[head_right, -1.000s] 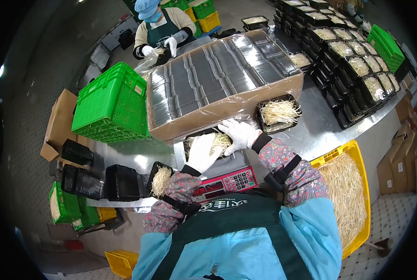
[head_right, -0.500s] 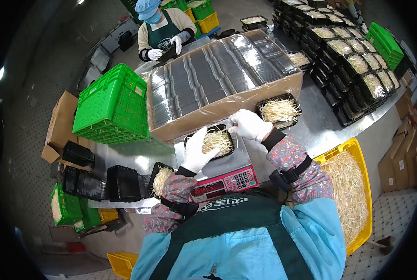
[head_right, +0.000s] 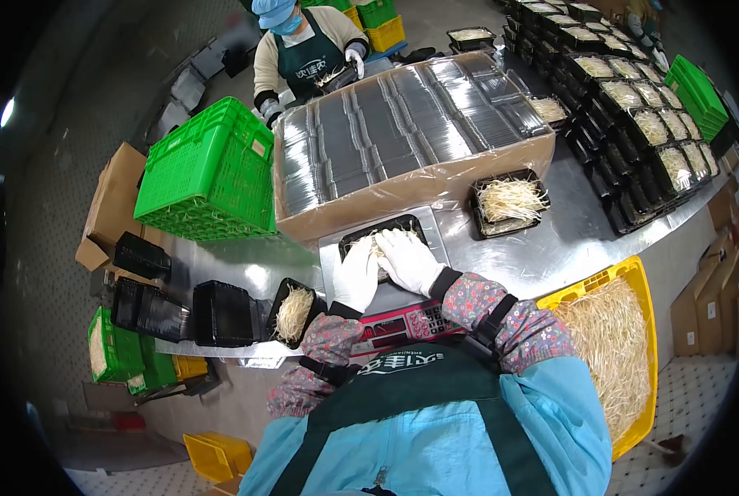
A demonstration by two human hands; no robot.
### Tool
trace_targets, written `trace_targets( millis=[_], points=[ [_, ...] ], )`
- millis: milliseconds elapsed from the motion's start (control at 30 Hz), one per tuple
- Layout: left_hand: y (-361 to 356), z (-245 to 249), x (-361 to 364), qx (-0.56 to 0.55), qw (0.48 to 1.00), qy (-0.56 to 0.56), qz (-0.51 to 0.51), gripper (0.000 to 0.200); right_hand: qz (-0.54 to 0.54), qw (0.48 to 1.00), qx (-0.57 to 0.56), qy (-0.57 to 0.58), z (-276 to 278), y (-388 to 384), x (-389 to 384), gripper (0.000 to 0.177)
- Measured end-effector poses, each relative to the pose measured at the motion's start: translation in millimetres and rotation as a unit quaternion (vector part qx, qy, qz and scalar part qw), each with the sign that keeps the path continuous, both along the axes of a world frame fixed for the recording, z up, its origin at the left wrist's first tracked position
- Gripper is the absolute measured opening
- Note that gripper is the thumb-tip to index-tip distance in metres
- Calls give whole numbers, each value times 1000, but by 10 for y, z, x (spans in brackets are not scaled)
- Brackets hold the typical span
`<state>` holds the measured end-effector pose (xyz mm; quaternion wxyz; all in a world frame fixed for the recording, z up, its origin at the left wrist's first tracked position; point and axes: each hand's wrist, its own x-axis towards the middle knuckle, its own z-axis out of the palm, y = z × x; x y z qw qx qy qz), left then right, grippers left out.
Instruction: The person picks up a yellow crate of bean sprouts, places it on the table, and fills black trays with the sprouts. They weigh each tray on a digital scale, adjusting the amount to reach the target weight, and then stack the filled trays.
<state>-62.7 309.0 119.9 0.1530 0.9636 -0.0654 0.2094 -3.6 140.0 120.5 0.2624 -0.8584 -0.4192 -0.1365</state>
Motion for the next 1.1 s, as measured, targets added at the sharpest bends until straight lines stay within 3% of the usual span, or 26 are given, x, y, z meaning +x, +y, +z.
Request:
trace_targets(
  millis=[200,267,333,467,600,700,733,800,867,933,1033,1100],
  points=[
    [43,-107,56,7,1000,-9,-6,38,66,988,-5,138,-16,15,225,51],
    [30,121,-28,-7,999,-18,-25,38,116,970,61,207,176,-158,256,50],
    [42,388,-103,-33,999,-26,-33,37,127,965,120,198,253,-333,329,47],
    [175,521,-115,-124,991,-47,-34,37,88,906,237,340,695,-632,378,40],
    [37,579,-36,-141,989,-5,-48,40,63,922,220,313,459,-477,293,40],
    [21,183,90,-109,990,-2,-85,37,67,944,156,284,403,-357,144,45],
    [39,143,89,-154,984,15,-92,36,80,948,162,262,411,-337,139,46],
    [98,65,101,-244,963,51,-106,33,44,942,174,282,439,-451,181,43],
    [137,83,82,-262,956,52,-119,33,35,894,264,360,449,-562,293,40],
    [132,166,38,-300,945,60,-117,35,-7,882,290,370,482,-674,364,38],
    [62,402,52,-233,966,40,-101,46,11,875,310,371,340,-607,353,41],
    [-31,444,88,-111,984,-7,-137,52,5,900,259,352,461,-449,190,47]
  ],
)
